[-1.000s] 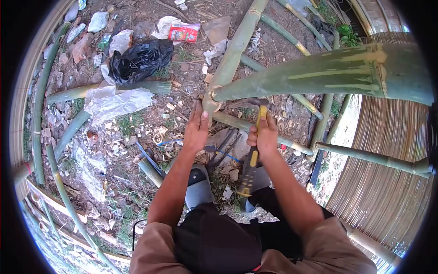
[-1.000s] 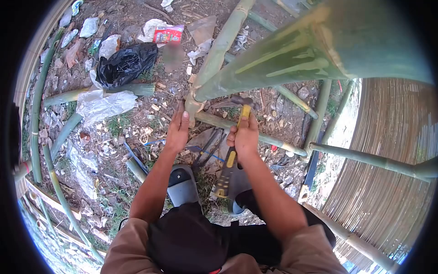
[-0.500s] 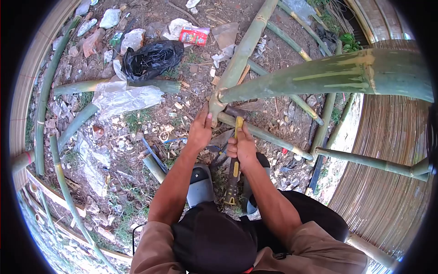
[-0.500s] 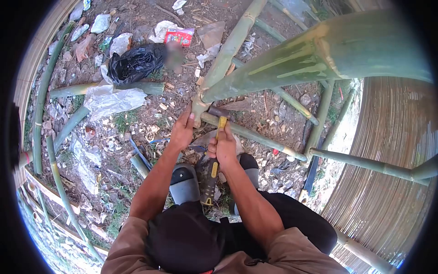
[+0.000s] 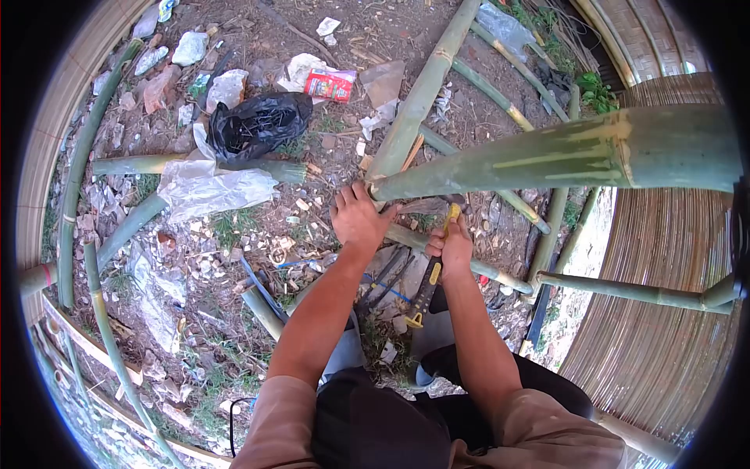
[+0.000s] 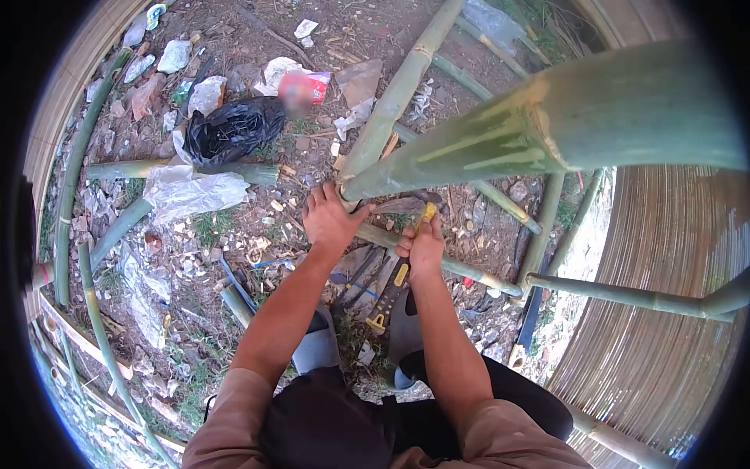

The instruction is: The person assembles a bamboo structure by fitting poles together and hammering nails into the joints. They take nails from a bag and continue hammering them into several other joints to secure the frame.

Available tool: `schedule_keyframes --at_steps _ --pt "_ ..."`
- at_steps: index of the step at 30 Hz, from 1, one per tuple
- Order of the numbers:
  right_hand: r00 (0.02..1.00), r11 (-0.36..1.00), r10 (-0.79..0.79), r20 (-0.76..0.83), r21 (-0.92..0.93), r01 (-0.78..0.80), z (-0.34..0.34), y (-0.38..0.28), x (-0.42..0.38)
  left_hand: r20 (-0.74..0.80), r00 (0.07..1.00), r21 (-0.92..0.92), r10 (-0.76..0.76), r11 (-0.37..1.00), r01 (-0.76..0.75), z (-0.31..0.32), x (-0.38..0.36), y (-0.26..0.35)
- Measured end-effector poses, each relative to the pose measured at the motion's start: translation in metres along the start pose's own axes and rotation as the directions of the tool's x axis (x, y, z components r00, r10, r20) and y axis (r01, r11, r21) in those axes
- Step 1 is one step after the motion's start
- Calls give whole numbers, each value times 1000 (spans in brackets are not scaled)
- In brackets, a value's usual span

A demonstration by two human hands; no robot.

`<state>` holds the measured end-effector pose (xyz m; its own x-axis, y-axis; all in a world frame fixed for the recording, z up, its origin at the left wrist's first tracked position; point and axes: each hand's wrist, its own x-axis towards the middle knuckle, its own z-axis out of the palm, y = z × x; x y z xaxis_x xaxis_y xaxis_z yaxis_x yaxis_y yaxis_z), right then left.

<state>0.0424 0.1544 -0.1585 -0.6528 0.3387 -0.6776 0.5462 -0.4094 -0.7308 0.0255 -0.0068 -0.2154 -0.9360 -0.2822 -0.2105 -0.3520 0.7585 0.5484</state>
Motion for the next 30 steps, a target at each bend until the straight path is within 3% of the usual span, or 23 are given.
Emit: schedule_keyframes --at_steps 4,7,9,17,20,22,23,25,26,28,30 --pt "998 997 -43 -44 65 46 17 3 21 44 998 92 -49 995 45 3 10 3" --pt "998 995 -55 -26 -81 53 38 7 23 12 999 117 -46 992 44 6 12 5" --pt "977 985 139 159 -120 -121 35 5 24 -9 999 106 -37 994 38 6 10 4" --pt "995 998 17 93 -60 -12 39 9 24 -14 1000 80 -15 997 16 5 11 3" --pt "967 978 131 220 -186 -90 37 0 21 -22 999 62 -35 997 36 4 11 6" --pt "994 993 -10 109 -118 23 47 5 21 -40 999 64 -15 998 18 5 10 2" --pt "994 993 -8 109 -114 21 47 7 23 -40 999 69 -14 997 16 6 9 1" --pt "957 994 101 271 -58 -88 44 7 29 -34 999 54 -8 998 10 7 11 1" --pt "959 995 95 266 -57 -83 37 3 28 -32 999 49 -3 999 5 9 8 2" --pt "974 957 93 205 -287 -31 30 -6 27 -39 999 47 -21 999 23 8 11 2" --pt "981 973 47 187 -231 -3 31 -2 37 -57 998 52 -11 999 14 7 11 0"
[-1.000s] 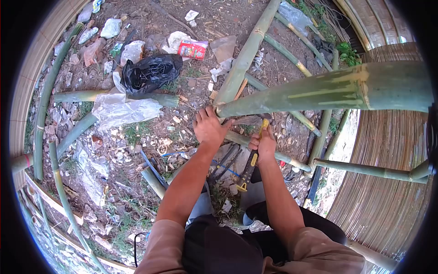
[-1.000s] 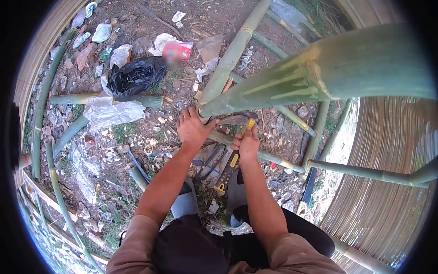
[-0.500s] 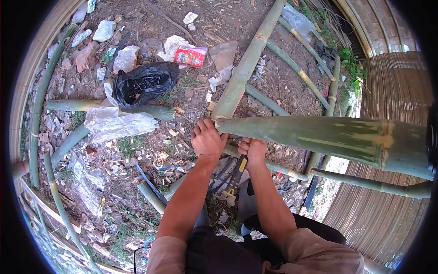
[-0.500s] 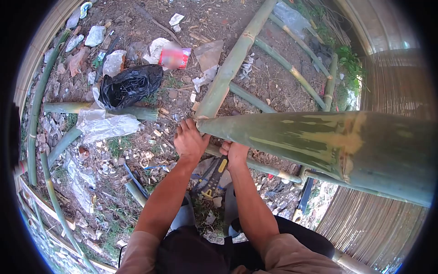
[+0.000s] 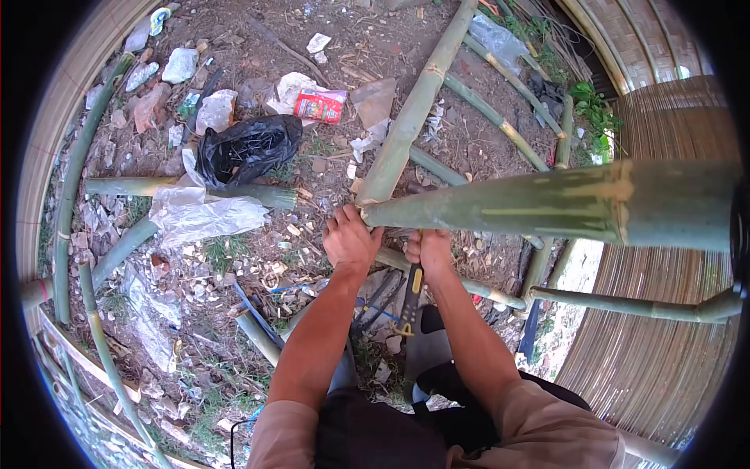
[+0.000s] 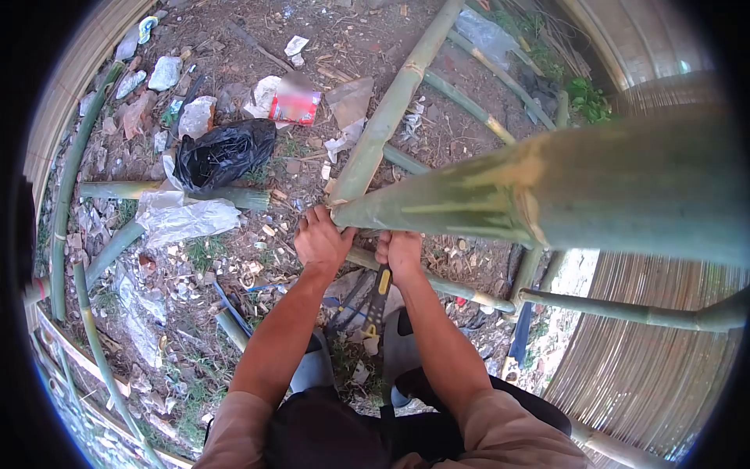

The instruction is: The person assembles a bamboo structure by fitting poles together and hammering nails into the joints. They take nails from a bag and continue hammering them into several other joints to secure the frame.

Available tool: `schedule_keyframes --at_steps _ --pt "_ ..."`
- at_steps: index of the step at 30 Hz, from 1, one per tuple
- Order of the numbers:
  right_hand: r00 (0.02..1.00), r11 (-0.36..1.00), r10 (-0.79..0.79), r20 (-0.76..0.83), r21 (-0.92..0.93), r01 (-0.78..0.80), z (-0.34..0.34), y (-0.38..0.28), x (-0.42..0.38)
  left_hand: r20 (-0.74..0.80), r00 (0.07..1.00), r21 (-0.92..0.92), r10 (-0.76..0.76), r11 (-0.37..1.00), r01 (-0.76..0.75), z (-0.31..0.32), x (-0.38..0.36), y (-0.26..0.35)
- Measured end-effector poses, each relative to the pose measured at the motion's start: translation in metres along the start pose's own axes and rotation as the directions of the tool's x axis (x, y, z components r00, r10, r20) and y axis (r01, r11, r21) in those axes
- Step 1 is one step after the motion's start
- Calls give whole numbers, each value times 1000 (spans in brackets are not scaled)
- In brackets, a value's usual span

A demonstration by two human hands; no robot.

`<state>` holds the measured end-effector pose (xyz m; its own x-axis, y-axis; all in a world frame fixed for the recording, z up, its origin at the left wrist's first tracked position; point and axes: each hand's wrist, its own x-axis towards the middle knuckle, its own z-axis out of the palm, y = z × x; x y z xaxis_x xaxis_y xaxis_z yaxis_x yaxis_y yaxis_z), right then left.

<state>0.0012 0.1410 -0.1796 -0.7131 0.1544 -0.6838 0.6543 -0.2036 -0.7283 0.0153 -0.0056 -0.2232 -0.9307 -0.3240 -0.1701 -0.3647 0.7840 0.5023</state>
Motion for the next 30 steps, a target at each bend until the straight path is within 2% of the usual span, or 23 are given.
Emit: schedule_keyframes --at_steps 2,4,5,6,7,8,9,11,12,13,15,16,17,19,20,21,22,23,25,27,29,30 --pt "998 997 -44 -47 69 47 -3 -2 9 -12 999 8 32 999 -32 0 -1 -1" --pt "998 968 54 -27 -245 -59 -18 -19 14 -32 999 22 31 999 -30 3 -2 -2" --pt "999 972 40 -30 -230 -46 -27 -29 10 -39 998 25 51 998 -50 3 -2 0" --pt "995 811 -4 102 -582 63 -38 -39 5 -14 1000 29 19 999 -18 2 -1 1" --pt "973 527 2 229 -827 193 -46 -49 -2 13 1000 38 -9 999 8 2 0 2" --pt "960 303 48 277 -920 250 -44 -70 -23 5 1000 28 3 1000 -3 4 0 0" --pt "963 335 27 270 -910 245 -58 -69 -20 3 999 47 39 998 -39 6 -1 -1" --pt "860 -98 50 508 -854 511 -73 -72 -28 -29 999 68 34 997 -32 5 -1 0" --pt "902 -37 153 403 -910 413 -77 -83 -48 37 999 65 14 998 -16 3 1 0" --pt "908 9 119 402 -915 404 -88 -75 -50 36 997 96 62 993 -65 4 2 -2" --pt "876 21 -61 478 -877 480 -108 -44 -40 100 987 77 123 988 -131 3 6 -15" --pt "872 55 -90 482 -872 487 -113 -28 -28 267 953 43 141 986 -158 -6 13 -22" --pt "860 78 -165 483 -863 500 -115 -14 -19 263 951 74 160 980 -186 -17 12 -25" --pt "842 120 -259 474 -849 515 -115 -8 -13 385 898 216 212 925 -311 -39 14 -25" --pt "918 342 -141 370 -852 396 -109 -21 -27 388 894 236 225 913 -333 -55 17 -15" --pt "958 532 11 285 -813 236 -105 -27 -35 596 789 284 147 881 -379 -77 17 -3" --pt "963 584 5 269 -782 215 -107 -25 -34 764 644 319 39 845 -429 -93 17 10" --pt "965 602 6 263 -771 206 -109 -23 -30 770 637 329 35 833 -444 -99 17 18" --pt "967 733 -5 256 -656 177 -115 -13 -26 814 564 249 141 792 -557 -104 10 31" --pt "970 815 41 241 -569 107 -121 -6 -21 846 520 249 115 777 -578 -97 5 62" --pt "966 883 93 241 -469 32 -123 1 -23 726 609 158 321 784 -601 -80 3 81" --pt "968 944 80 237 -330 3 -124 3 -25 623 705 192 341 807 -559 -69 5 92"
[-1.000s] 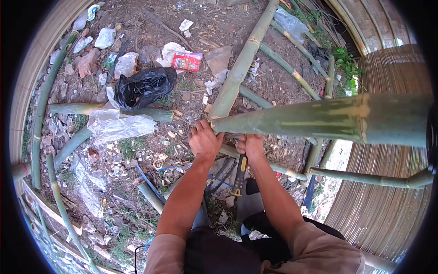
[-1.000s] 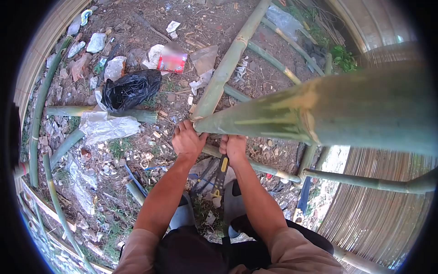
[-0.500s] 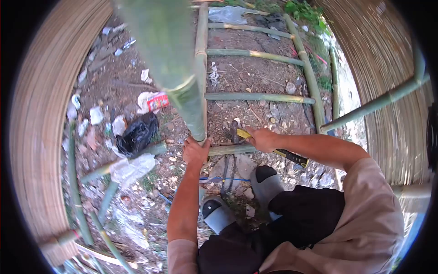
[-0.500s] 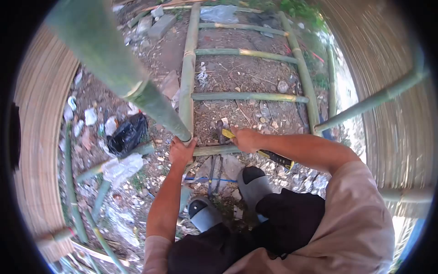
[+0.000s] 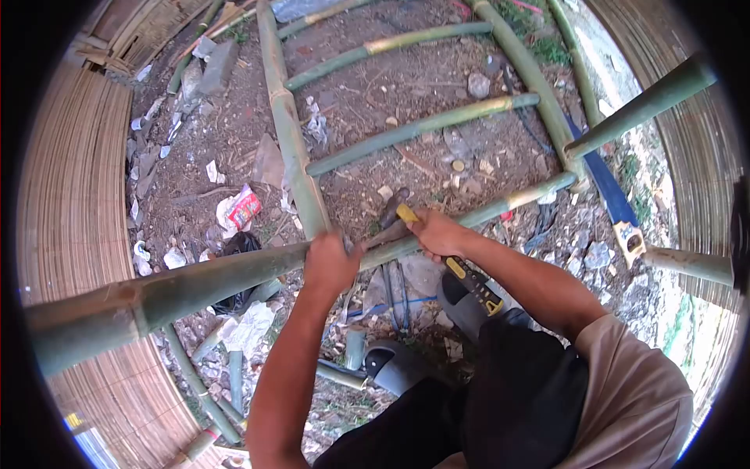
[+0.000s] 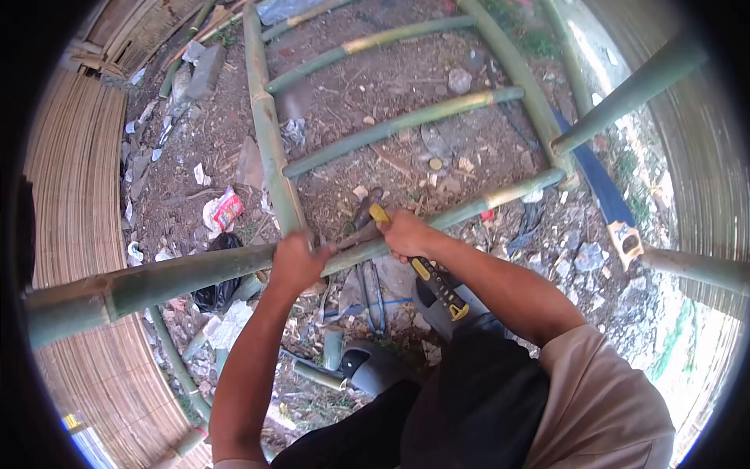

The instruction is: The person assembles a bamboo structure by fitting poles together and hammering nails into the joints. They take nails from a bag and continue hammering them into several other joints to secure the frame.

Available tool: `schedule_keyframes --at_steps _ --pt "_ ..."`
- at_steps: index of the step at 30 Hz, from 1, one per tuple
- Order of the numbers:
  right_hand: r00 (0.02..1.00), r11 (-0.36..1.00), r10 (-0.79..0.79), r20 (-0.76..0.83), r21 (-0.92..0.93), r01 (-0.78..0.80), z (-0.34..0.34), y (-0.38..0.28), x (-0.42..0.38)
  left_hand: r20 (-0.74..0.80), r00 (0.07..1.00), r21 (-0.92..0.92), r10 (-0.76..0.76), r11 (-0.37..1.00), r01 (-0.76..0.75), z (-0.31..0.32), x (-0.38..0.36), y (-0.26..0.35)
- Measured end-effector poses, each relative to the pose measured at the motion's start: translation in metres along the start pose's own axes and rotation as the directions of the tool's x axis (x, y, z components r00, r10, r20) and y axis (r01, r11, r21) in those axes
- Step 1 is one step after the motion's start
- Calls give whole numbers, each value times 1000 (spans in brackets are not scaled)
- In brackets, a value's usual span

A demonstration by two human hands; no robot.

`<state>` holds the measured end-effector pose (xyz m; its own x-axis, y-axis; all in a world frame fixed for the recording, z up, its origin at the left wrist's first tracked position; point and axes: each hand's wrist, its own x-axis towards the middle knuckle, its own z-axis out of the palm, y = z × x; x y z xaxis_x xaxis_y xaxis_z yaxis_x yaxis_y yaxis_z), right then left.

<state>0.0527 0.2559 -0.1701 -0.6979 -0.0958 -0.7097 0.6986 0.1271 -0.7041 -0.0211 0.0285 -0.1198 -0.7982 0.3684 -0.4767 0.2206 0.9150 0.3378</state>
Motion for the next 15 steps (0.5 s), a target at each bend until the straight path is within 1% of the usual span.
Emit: schedule_keyframes --at_steps 1,2,3,4,5,6,7,8,9,10,12,13,15 --pt "1000 988 -9 -13 155 11 3 2 -3 -132 990 -6 -56 998 56 2 13 10" --pt "999 958 40 3 284 -40 5 3 -3 -193 967 -27 -169 986 167 7 27 20" --pt "999 951 51 17 305 -54 7 4 -3 -253 927 -50 -276 961 272 13 40 24" --pt "999 885 42 4 464 -39 8 3 -2 -238 931 -31 -278 960 279 19 54 22" --pt "999 796 38 -11 605 -23 8 2 0 -369 882 16 -294 947 322 25 66 20" --pt "1000 761 8 -9 649 0 9 0 2 -495 819 58 -291 929 365 31 76 17" --pt "1000 748 21 -5 663 -12 8 -1 5 -482 828 75 -286 928 364 29 79 21" --pt "999 720 47 13 692 -43 8 -4 10 -451 786 108 -422 849 518 23 80 25" --pt "997 691 71 31 719 -71 9 -8 13 -428 719 145 -548 743 653 18 82 26" --pt "996 684 76 39 725 -81 11 -13 15 -425 720 157 -549 739 656 16 89 20" --pt "995 647 75 65 756 -98 17 -26 20 -210 749 41 -628 760 649 15 105 -4" --pt "994 645 76 73 757 -105 21 -30 25 -210 745 46 -633 755 654 19 109 -12" --pt "998 619 32 56 783 -64 29 -40 35 -334 762 97 -555 784 614 32 111 -28"
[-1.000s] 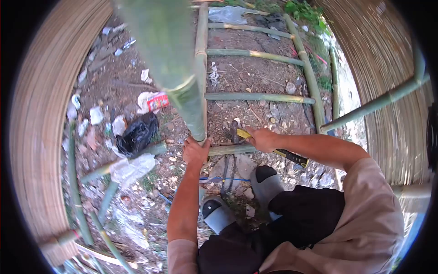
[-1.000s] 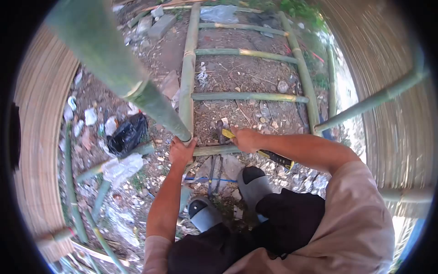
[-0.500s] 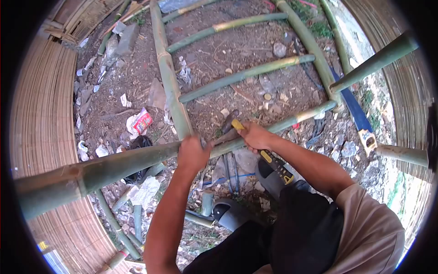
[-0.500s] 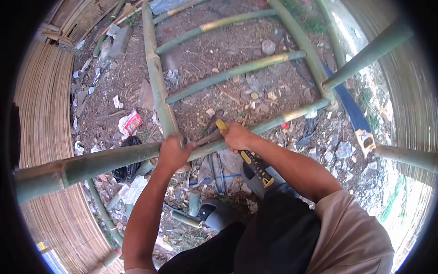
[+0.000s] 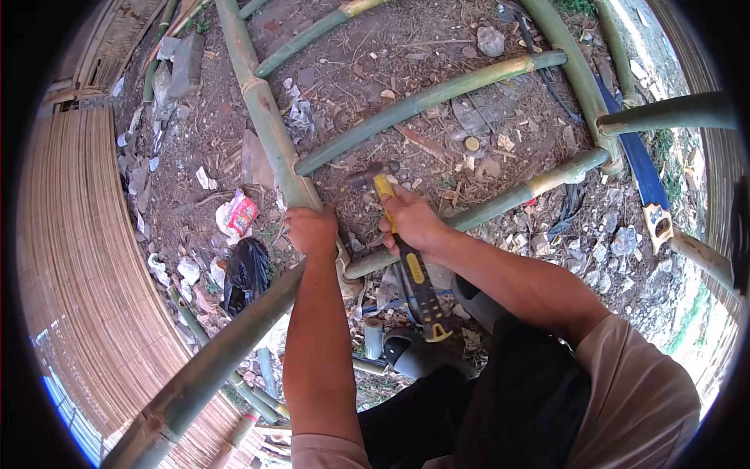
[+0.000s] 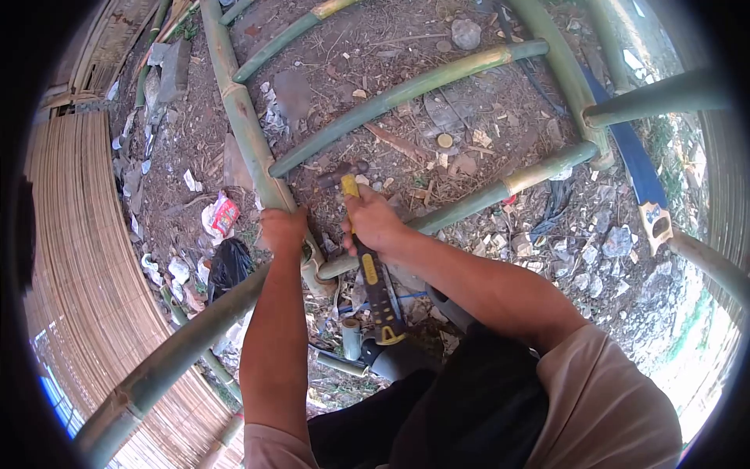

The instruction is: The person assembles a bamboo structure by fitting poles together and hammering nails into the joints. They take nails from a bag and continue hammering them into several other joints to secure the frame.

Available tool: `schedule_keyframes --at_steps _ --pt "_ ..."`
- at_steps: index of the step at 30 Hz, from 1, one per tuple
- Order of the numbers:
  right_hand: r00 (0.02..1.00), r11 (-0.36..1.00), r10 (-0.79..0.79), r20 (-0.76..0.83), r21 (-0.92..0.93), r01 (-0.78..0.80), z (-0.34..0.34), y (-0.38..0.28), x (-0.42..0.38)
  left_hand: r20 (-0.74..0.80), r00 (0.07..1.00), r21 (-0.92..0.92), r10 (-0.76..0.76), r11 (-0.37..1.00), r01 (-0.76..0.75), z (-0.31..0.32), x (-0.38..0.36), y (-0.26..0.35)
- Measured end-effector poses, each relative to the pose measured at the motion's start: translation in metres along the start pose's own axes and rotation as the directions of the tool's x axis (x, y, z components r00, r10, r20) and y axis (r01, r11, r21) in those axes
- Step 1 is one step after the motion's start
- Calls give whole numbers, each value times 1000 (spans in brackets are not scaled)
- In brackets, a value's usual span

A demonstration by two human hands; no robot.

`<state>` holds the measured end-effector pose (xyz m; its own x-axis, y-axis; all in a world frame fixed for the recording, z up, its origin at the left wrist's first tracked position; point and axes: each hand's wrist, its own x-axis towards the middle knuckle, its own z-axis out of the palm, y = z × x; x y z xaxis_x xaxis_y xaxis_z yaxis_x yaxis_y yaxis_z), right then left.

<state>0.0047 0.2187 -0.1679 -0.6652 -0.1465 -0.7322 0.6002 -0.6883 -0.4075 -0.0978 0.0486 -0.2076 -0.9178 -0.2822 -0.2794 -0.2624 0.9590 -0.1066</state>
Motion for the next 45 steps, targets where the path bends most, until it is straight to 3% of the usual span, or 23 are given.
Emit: schedule_keyframes --at_steps 1,2,4,6,8,10,12,13,14,16,20,30,32,33,34,35,37,39,41,43,44,45 --pt "998 996 4 -57 87 1 8 3 11 4 1000 21 -3 1000 3 6 0 -11" --pt "999 998 -18 -40 65 20 19 -10 23 -57 997 57 57 997 -54 10 8 -5" --pt "988 997 -16 -153 66 26 45 -3 24 -83 992 138 99 987 -87 12 1 -17" --pt "996 999 -39 -79 -39 36 51 -5 41 -70 993 66 90 994 -86 7 6 -9" --pt "990 995 95 100 -51 -90 48 -7 50 -48 998 16 38 999 -37 -1 1 -3" --pt "992 994 100 78 -49 -96 52 -6 51 -69 997 49 45 998 -42 -3 1 -4" --pt "978 999 8 -208 47 2 60 -1 41 -74 997 44 29 999 -26 -5 1 -4" --pt "979 998 -17 -203 -64 4 60 1 41 -59 998 29 17 999 -16 -6 2 -4" --pt "977 998 -10 -211 -58 -2 55 4 42 -42 999 13 11 1000 -10 -6 1 -3" --pt "994 987 79 81 -143 -67 39 8 47 -31 999 -18 14 1000 -14 -11 -2 -1" --pt "1000 996 -15 -16 -92 13 32 19 40 -33 999 3 -2 1000 2 -15 -4 1" --pt "998 977 -59 -10 -207 56 8 -1 21 -11 1000 -45 -15 999 14 -9 -17 5" --pt "998 971 -63 10 -231 64 1 -1 15 -279 917 69 284 959 -275 -5 -30 3" --pt "997 968 -72 -5 -243 69 -3 1 12 -283 919 62 276 961 -270 -4 -37 -3" --pt "996 964 -82 -18 -255 75 -6 2 10 -310 771 104 556 826 -554 -4 -46 -12" --pt "997 957 -81 -22 -281 71 -7 2 7 -324 541 156 776 608 -779 -6 -58 -23" --pt "996 947 -87 -36 -312 71 -10 7 6 -245 439 130 864 478 -869 -14 -99 -55" --pt "994 924 -100 -47 -376 75 -9 8 0 144 459 -180 877 479 -859 -39 -132 -93" --pt "996 893 -71 -59 -449 37 -10 9 -2 196 513 -230 836 547 -804 -42 -134 -140" --pt "995 839 -53 -83 -544 -1 -10 12 -5 -76 661 -289 747 618 -731 -39 -118 -190" --pt "995 830 -62 -79 -558 8 -10 14 -6 -145 764 -298 629 708 -640 -44 -107 -213" --pt "992 800 -95 -77 -599 30 -10 16 -6 -259 807 -356 531 724 -591 -46 -91 -239"
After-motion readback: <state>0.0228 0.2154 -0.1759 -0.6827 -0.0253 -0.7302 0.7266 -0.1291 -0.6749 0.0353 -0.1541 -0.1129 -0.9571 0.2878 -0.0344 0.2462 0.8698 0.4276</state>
